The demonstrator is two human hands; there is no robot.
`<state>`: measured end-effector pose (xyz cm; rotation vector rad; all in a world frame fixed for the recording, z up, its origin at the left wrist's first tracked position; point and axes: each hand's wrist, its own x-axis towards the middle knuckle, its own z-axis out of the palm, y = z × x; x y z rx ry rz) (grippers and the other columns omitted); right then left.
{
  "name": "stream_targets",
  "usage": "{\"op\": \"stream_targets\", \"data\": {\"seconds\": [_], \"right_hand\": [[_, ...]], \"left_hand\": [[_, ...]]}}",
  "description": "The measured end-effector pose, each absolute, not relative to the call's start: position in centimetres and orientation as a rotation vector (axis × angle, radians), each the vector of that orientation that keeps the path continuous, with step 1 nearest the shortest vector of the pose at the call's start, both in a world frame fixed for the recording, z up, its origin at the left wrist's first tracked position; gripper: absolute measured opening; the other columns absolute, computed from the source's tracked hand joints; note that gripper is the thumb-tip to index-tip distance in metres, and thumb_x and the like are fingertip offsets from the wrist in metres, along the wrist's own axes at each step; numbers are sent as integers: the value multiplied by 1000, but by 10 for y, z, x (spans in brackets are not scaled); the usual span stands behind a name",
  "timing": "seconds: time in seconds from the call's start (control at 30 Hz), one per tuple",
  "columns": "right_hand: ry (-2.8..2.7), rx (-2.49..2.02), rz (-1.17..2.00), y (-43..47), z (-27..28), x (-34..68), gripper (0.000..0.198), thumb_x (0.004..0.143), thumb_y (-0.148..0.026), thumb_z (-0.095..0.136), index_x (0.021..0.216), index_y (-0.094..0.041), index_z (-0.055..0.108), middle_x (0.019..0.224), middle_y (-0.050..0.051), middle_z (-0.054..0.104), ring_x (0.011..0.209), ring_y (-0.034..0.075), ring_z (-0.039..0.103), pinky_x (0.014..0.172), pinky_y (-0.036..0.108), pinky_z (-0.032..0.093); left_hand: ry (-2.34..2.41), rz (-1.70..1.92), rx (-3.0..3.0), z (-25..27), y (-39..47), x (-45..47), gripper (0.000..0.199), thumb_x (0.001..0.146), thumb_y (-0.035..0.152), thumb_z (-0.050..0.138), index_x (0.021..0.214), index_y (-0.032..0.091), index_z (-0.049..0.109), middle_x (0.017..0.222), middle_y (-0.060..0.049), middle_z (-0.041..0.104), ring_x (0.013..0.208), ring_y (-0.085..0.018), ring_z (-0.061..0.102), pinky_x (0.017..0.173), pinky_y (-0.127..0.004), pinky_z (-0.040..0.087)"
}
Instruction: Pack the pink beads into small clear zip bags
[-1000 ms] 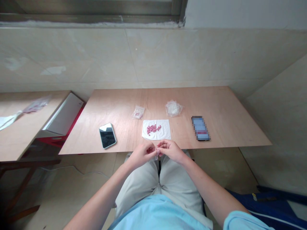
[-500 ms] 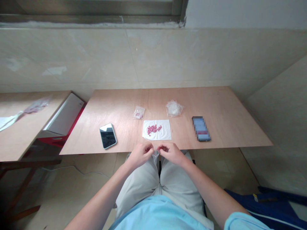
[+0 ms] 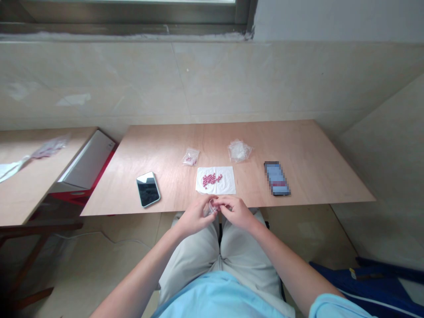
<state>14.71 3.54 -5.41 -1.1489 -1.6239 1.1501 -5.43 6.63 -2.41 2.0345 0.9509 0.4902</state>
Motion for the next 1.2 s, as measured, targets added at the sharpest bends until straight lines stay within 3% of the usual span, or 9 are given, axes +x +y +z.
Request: {"op": "stream_targets", "data": {"seconds": [0.13, 0.3, 0.43, 0.53, 0.67, 0.9, 1.2], "right_hand": [[-1904, -1136, 910, 30, -47, 146, 36, 89, -8, 51, 113, -24, 73, 114, 9, 69, 110, 24, 64, 99, 41, 51], [-2142, -1106, 717, 22, -39, 138, 40, 85, -6, 53, 117, -23, 70, 121, 12, 65, 112, 27, 61, 96, 42, 52], [-2276, -1080, 768, 18, -39, 134, 38, 86, -8, 51, 119, -21, 65, 116, 10, 69, 107, 26, 64, 93, 38, 51], [-2395, -1176, 792, 13, -45, 130, 24, 82, -12, 55, 102, -18, 66, 99, 9, 71, 88, 24, 65, 77, 32, 51], [-2514, -1248, 783, 6, -51, 124, 13, 78, -16, 58, 88, -15, 67, 92, 12, 71, 82, 25, 64, 73, 33, 48], [-2529, -1314, 767, 6, -52, 118, 25, 79, -17, 59, 102, -12, 68, 101, 15, 72, 90, 27, 66, 78, 33, 49], [-2551, -1306, 769, 5, -48, 118, 13, 85, -20, 58, 90, -14, 68, 92, 13, 73, 85, 25, 67, 72, 31, 46]], "left_hand": [[963, 423, 2107, -28, 70, -59, 39, 79, 14, 56, 117, 21, 58, 110, -7, 64, 101, -23, 62, 89, -36, 50], [1027, 321, 2195, -32, 72, -64, 18, 81, 15, 54, 98, 20, 56, 97, -5, 63, 90, -22, 63, 79, -32, 49], [1043, 256, 2272, -29, 70, -62, 23, 78, 14, 57, 99, 21, 54, 95, -5, 64, 87, -23, 64, 73, -30, 46], [996, 182, 2372, -26, 64, -56, 21, 75, 13, 60, 93, 21, 53, 92, -5, 64, 84, -24, 63, 70, -32, 45], [919, 124, 2514, -28, 56, -47, 17, 75, 11, 60, 85, 21, 51, 90, -7, 65, 86, -26, 62, 76, -37, 46], [879, 181, 2580, -25, 57, -44, 27, 72, 12, 65, 97, 19, 58, 95, -10, 64, 95, -29, 60, 92, -45, 43], [915, 67, 2579, -30, 59, -44, 10, 79, 12, 61, 84, 19, 58, 87, -9, 66, 80, -25, 61, 72, -37, 45]]}}
